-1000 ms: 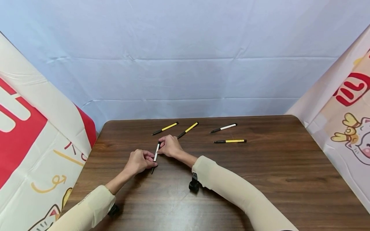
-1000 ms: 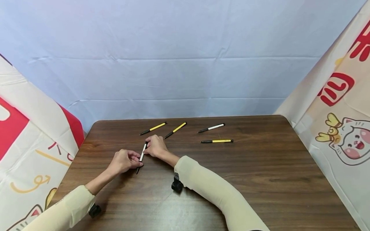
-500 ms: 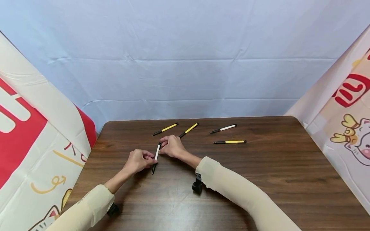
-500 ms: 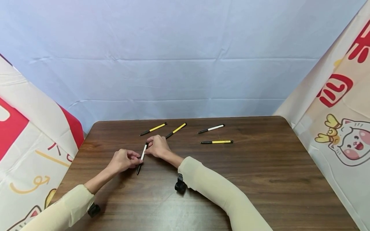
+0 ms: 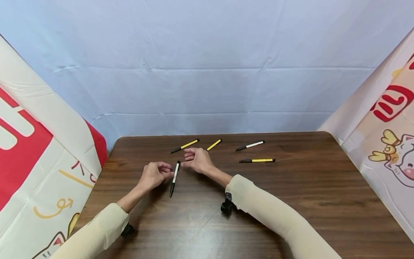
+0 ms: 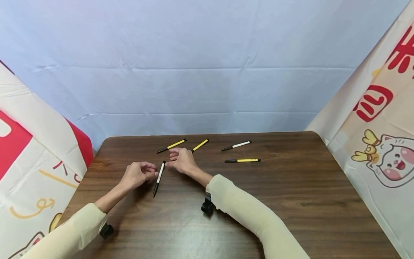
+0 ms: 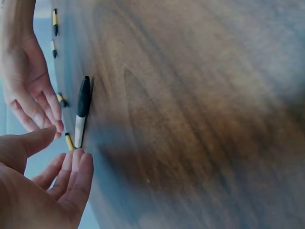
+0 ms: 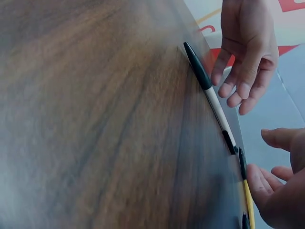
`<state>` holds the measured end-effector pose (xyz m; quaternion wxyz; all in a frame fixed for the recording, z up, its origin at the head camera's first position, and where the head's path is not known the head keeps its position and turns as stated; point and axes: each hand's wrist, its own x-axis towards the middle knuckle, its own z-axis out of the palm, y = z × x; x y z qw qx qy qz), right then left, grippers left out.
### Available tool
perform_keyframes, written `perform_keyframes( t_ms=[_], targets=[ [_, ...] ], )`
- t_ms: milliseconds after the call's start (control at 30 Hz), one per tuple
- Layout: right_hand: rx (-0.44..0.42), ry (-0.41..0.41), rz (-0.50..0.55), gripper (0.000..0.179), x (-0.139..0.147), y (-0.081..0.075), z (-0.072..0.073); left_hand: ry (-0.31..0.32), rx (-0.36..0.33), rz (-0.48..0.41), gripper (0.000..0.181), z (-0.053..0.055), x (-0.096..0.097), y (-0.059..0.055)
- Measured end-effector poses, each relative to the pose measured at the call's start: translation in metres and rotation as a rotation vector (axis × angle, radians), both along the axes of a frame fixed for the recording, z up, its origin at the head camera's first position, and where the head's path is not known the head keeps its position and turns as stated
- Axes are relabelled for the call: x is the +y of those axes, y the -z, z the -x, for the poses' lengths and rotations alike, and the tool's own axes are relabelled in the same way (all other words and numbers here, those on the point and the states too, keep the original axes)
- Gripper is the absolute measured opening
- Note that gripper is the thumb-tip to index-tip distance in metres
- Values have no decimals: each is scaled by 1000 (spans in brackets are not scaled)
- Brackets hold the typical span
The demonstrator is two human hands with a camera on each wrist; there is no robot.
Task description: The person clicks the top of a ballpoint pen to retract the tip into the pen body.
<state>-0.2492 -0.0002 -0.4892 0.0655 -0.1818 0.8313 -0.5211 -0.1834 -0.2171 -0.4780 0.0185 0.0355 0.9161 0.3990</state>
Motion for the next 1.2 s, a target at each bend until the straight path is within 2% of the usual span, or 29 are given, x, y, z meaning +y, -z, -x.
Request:
perform_keyframes(
  t_ms=[167,300,533,667,900,1200],
  targets=[
    [4,6,53,57,7,-1,5,-17,38,-10,29,4,1,-2],
    [26,14,53,59,12,-4,9,-26,70,-12,34,9,2,-3],
    [34,26,60,64,18,-7,16,-48,91,-116,41,19,3,-3],
    [46,32,61,65,22,-7,20,-58,93,-140,45,25,4,-3],
    [72,48,20,68,29,-6,27,-46,135,-134,47,40,7,-3],
    [65,65,-30,75,38,-5,37,-21,161,-82,53,53,6,-2]
  ],
)
